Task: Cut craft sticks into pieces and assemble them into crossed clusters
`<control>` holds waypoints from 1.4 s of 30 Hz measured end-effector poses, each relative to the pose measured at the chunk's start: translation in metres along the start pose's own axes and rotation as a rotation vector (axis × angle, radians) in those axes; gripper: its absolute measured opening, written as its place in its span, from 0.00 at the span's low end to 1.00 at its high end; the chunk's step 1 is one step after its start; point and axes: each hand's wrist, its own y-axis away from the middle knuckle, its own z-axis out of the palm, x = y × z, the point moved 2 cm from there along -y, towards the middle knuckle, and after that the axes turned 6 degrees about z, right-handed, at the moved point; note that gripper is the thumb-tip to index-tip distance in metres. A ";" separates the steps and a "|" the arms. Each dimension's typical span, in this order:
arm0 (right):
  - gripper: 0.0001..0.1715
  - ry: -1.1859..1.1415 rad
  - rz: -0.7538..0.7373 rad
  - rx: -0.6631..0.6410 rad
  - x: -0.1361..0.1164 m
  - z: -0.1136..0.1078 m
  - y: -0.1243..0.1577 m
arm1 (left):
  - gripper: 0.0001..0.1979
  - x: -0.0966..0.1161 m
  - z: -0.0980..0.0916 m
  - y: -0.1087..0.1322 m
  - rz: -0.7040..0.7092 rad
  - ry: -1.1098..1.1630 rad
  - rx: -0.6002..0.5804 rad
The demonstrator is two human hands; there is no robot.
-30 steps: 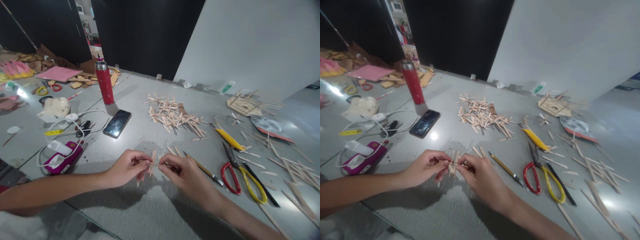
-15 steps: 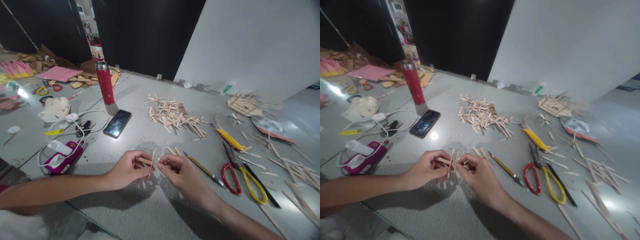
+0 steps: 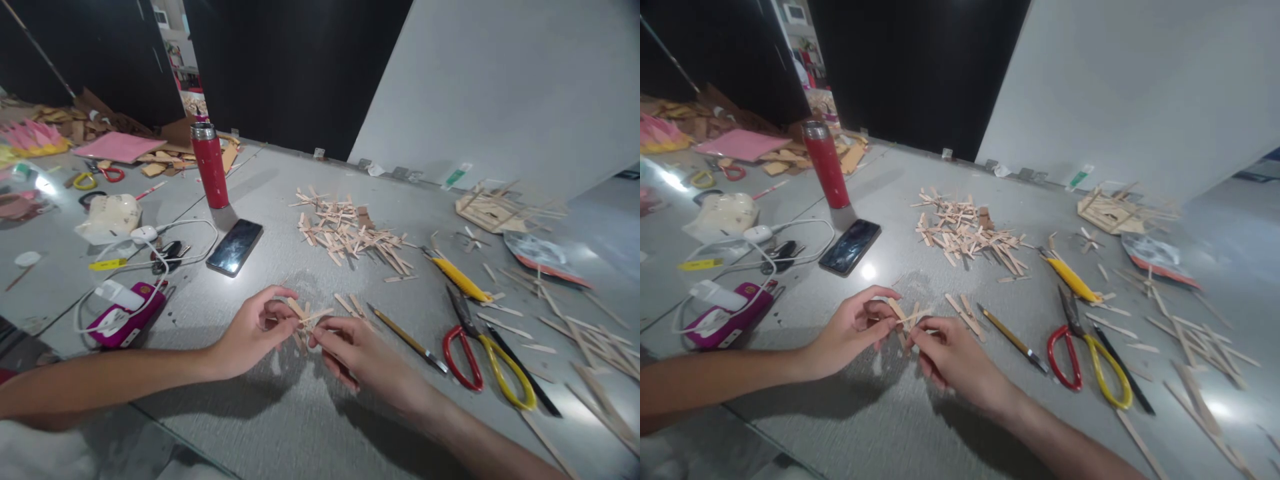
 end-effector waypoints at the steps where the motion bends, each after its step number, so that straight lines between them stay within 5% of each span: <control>1: 0.18 -0.015 -0.015 0.004 0.001 0.001 0.000 | 0.20 -0.001 0.000 0.000 -0.013 0.033 -0.011; 10: 0.21 0.014 -0.155 0.032 0.005 0.006 -0.003 | 0.28 0.001 0.004 0.003 -0.028 0.154 -0.105; 20: 0.18 0.136 -0.270 0.128 0.008 0.010 0.000 | 0.12 -0.003 0.002 0.003 0.146 -0.247 -0.033; 23: 0.19 0.184 -0.313 0.188 0.006 0.009 0.001 | 0.12 -0.004 0.001 0.001 0.130 -0.187 -0.016; 28: 0.19 0.354 -0.383 0.319 0.003 0.005 0.005 | 0.18 -0.004 0.003 0.001 0.031 0.091 0.033; 34: 0.18 0.285 -0.341 0.251 0.003 0.005 0.005 | 0.35 0.003 0.005 0.000 -0.092 0.200 -0.002; 42: 0.18 0.270 -0.375 0.244 0.003 0.005 0.003 | 0.20 -0.002 0.003 0.002 0.017 0.097 -0.010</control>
